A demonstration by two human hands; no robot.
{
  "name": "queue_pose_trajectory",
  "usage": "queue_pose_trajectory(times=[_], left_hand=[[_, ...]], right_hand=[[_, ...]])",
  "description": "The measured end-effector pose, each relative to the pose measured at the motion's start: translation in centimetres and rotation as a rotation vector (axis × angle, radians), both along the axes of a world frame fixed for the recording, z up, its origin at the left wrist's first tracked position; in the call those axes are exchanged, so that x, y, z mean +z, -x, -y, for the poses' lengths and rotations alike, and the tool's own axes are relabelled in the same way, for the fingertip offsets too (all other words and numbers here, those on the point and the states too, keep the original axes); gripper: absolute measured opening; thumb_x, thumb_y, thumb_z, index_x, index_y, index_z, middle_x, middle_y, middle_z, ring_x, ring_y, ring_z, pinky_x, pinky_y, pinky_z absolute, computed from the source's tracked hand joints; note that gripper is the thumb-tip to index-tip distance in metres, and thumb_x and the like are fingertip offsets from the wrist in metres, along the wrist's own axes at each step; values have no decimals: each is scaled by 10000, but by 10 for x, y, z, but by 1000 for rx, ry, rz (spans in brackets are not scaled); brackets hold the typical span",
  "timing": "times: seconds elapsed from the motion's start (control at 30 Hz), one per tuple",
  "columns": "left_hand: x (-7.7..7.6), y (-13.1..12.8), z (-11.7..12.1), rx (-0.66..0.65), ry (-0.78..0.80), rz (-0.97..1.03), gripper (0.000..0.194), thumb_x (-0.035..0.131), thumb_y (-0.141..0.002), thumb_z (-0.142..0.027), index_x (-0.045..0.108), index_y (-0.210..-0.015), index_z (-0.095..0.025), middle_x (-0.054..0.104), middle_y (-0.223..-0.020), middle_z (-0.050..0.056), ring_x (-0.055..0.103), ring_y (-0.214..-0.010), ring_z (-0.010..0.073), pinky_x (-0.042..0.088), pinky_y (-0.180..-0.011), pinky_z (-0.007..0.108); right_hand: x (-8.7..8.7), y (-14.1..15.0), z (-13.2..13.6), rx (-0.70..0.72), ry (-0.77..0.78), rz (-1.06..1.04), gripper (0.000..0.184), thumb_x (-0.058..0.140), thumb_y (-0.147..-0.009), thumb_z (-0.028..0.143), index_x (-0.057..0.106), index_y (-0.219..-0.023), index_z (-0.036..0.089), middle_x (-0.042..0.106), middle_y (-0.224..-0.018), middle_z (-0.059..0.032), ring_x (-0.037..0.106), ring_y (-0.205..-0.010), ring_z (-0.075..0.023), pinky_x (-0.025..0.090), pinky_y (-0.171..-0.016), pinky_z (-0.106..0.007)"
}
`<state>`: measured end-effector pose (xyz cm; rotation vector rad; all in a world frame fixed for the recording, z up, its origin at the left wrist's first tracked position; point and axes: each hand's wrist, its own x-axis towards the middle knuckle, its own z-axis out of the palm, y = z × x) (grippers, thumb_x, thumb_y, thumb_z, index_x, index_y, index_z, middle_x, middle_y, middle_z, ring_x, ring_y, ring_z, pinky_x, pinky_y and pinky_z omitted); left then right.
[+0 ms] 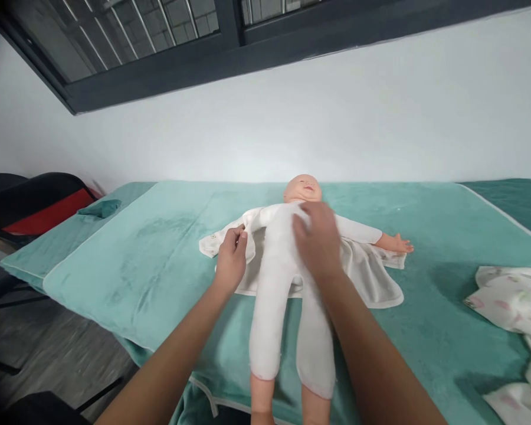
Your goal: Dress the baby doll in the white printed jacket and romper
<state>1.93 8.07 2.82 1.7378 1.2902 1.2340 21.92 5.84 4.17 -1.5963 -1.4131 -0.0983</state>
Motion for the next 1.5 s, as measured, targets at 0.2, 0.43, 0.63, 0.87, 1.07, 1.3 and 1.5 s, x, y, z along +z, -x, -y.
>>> queue_pose_trajectory(times=[0.2, 0.43, 0.63, 0.87, 1.07, 1.3, 1.5], left_hand=[[19, -22, -20, -15, 25, 21, 189, 420, -993, -341, 476, -853, -228, 533, -798, -16, 505, -782, 156, 391, -763, 269], [35, -55, -38, -61, -24, -138, 189, 401, -999, -323, 473, -849, -233, 577, -801, 4, 533, -792, 178, 380, -757, 293], [62, -52, -16, -6, -126, -570, 197, 337, -1010, -268, 508, -930, -211, 644, -882, 82, 592, -855, 238, 402, -701, 326], [101, -62, 54, -554, -177, -750, 252, 362, -1024, -318, 597, -998, -230, 725, -910, 38, 675, -827, 208, 485, -712, 313], [72, -23, 59, -289, -353, -403, 251, 427, -1021, -322, 628, -1144, -237, 666, -1330, 49, 583, -1277, 191, 431, -1117, 366], [21, -24, 58, -267, -341, -731, 517, 425, -1010, -437, 440, -1447, -162, 360, -1619, 145, 245, -1544, 273, 218, -1257, 556], [35, -70, 32, -176, -295, -723, 494, 400, -1014, -402, 471, -1407, -110, 425, -1576, 177, 324, -1511, 273, 245, -1252, 498]], right_hand=[[-41, -51, 30, -178, 367, -400, 451, 437, -935, 558, 607, -1208, 242, 725, -944, -96, 659, -882, -301, 471, -792, -422], [-36, -40, 21, 225, 309, -777, 608, 546, -888, 564, 454, -1429, 301, 707, -1103, -54, 663, -907, -231, 534, -741, -351], [-37, -39, 18, 417, 367, -803, 656, 544, -901, 538, 407, -1496, 299, 683, -1131, -50, 645, -987, -215, 544, -861, -359], [-46, -37, 16, 425, 312, -637, 712, 532, -897, 583, 396, -1517, 259, 628, -1305, -85, 576, -1225, -263, 448, -1060, -432], [-49, -38, 22, 351, 301, -543, 612, 472, -943, 550, 469, -1456, 216, 635, -1284, -101, 583, -1203, -260, 405, -1099, -448], [-42, -33, 29, 248, 299, -564, 518, 493, -926, 526, 553, -1343, 224, 660, -1189, -91, 636, -1029, -248, 479, -978, -439], [-52, -34, 26, 291, 268, -639, 486, 526, -906, 519, 566, -1307, 247, 668, -1097, -55, 643, -926, -218, 518, -849, -377]])
